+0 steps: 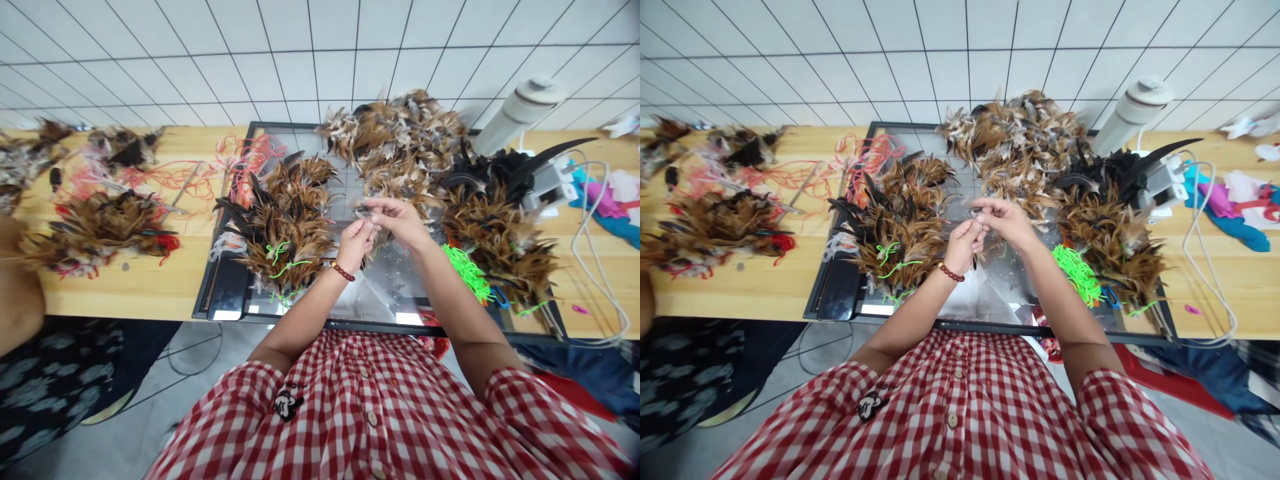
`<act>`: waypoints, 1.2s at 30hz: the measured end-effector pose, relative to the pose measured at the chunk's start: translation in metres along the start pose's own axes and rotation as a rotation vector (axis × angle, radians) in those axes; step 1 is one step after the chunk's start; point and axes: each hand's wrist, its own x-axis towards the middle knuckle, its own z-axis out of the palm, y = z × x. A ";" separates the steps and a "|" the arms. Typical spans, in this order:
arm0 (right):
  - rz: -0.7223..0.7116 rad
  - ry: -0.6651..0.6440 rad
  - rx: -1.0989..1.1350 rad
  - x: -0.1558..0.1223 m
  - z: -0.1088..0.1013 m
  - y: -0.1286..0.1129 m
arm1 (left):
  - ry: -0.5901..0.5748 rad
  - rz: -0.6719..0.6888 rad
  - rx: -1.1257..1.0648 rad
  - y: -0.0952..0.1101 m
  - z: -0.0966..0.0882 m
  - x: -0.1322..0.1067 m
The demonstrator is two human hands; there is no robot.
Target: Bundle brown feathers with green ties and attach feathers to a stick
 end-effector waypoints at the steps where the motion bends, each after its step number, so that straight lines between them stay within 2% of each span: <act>1: 0.008 -0.018 0.009 0.001 -0.001 0.000 | -0.027 -0.010 0.001 0.001 -0.001 0.000; 5: -0.001 -0.108 0.003 0.001 -0.005 -0.002 | -0.086 -0.074 -0.014 0.005 -0.002 -0.003; 10: -0.045 -0.087 -0.030 0.000 -0.003 -0.010 | -0.154 -0.114 -0.029 0.006 -0.001 -0.006; 13: -0.044 -0.047 -0.049 0.001 -0.001 -0.008 | -0.089 -0.078 0.014 0.003 0.000 -0.005; 16: -0.037 0.076 -0.076 0.000 0.000 -0.004 | 0.029 -0.052 0.034 0.002 0.000 -0.002; 18: -0.131 0.102 -0.196 -0.003 -0.001 -0.004 | 0.074 -0.050 0.025 0.003 0.000 -0.002; 21: -0.324 -0.031 -0.431 -0.009 -0.003 -0.005 | 0.075 -0.056 0.005 0.005 0.002 -0.003; 23: -0.368 -0.121 -0.496 -0.010 -0.005 -0.004 | 0.068 -0.048 -0.018 0.006 0.002 -0.004; 24: -0.367 -0.118 -0.504 -0.010 -0.006 -0.003 | 0.078 -0.036 -0.033 0.007 0.002 -0.004; 27: -0.323 0.056 -0.596 -0.003 -0.011 0.002 | 0.189 0.042 -0.089 0.010 0.000 -0.001; 29: -0.225 0.123 -0.778 0.001 -0.011 0.003 | 0.297 0.117 -0.134 0.013 -0.004 0.004; 33: 0.004 0.069 -1.144 0.003 0.005 0.001 | 0.437 0.253 -0.161 0.012 -0.009 0.014; 36: 0.059 0.073 -1.241 0.004 0.019 0.005 | 0.422 0.248 -0.155 0.009 -0.009 0.015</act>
